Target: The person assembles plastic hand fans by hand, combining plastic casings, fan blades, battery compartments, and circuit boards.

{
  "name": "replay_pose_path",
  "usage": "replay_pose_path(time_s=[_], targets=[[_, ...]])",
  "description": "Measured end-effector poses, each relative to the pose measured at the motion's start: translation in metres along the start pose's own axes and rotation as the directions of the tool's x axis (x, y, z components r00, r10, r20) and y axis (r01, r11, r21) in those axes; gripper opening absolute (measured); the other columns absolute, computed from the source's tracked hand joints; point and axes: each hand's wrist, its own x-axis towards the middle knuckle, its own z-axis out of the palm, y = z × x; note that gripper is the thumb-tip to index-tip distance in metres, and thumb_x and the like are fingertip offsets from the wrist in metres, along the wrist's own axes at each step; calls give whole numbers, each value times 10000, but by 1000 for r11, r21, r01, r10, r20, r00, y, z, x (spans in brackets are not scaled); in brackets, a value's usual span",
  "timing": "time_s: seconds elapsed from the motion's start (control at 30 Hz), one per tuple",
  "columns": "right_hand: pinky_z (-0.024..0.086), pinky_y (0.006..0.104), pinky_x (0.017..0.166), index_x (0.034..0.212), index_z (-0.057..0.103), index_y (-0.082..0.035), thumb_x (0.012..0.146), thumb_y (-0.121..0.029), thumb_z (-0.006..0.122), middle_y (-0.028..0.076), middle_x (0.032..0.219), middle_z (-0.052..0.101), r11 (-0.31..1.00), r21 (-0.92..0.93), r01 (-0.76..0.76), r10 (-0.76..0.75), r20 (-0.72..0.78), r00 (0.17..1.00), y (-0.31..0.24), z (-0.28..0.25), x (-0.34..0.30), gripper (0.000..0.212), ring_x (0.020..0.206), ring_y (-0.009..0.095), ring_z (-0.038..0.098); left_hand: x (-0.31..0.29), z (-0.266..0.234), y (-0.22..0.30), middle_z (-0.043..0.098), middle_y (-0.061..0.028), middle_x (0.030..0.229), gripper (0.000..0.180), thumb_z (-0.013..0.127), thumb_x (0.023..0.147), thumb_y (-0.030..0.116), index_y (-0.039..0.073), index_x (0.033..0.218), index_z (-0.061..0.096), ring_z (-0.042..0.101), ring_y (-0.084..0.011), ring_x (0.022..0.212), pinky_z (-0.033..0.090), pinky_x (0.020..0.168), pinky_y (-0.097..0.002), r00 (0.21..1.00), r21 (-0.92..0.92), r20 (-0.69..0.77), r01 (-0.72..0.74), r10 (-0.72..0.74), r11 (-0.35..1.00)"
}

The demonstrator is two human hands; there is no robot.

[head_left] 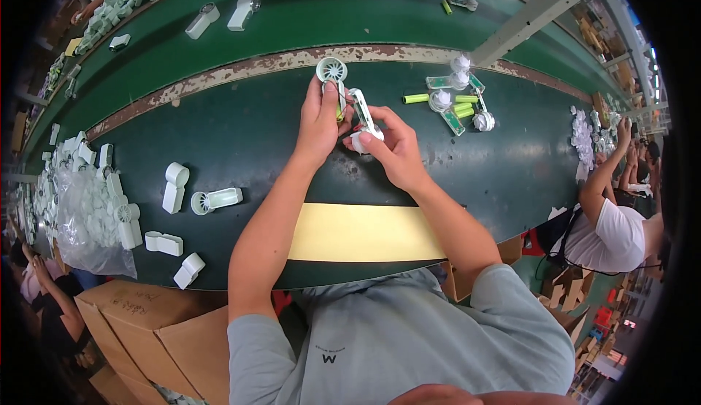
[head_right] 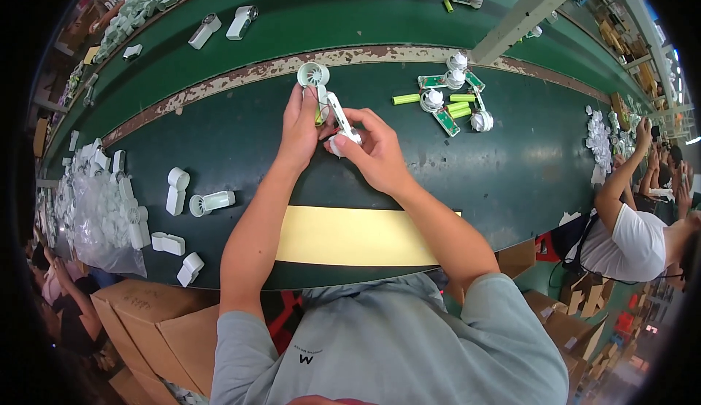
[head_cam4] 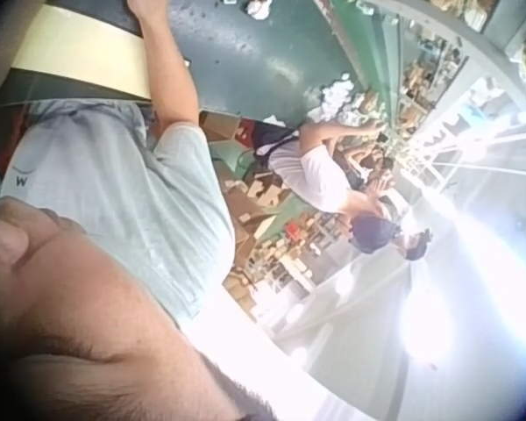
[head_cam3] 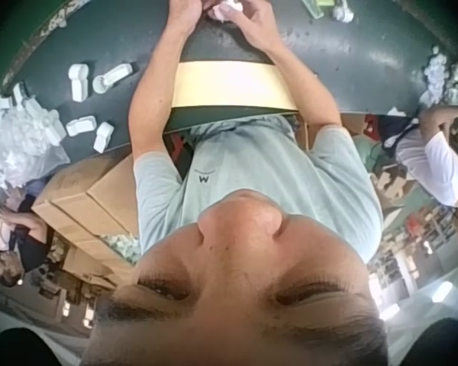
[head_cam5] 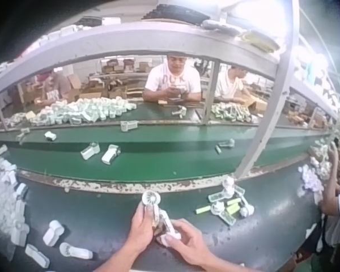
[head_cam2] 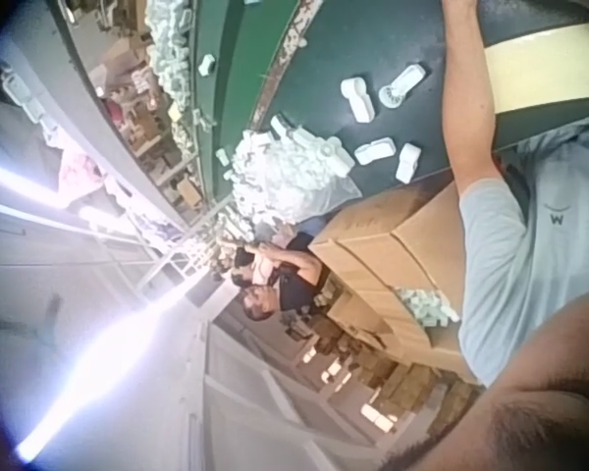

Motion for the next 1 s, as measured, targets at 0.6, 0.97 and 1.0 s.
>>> replay_pose_path(time_s=[0.6,0.97,1.0], targets=[[544,275,758,1230,607,17,929,-87,677,71,1021,573,953,-228,199,-234,-139,962,10,-7,5,326,903,131,644,-4,-3,3,522,-91,1309,651,459,1060,153,106,1606,109,564,-152,1071,509,883,-300,988,30,144,56,-59,998],[503,343,699,1139,658,-19,842,-118,703,109,958,583,808,-502,309,-392,-65,918,12,-12,8,316,816,231,618,8,-26,0,598,-94,1163,405,351,1030,261,32,1341,474,614,-187,938,511,803,-310,983,-305,148,152,-111,940],[503,346,701,1150,658,-24,831,-120,702,109,963,577,764,-527,372,-452,-26,892,17,-14,9,336,817,249,614,5,-6,10,589,-84,1113,473,321,1044,382,40,1329,479,586,-178,889,502,781,-313,983,-319,-12,172,-186,932]])
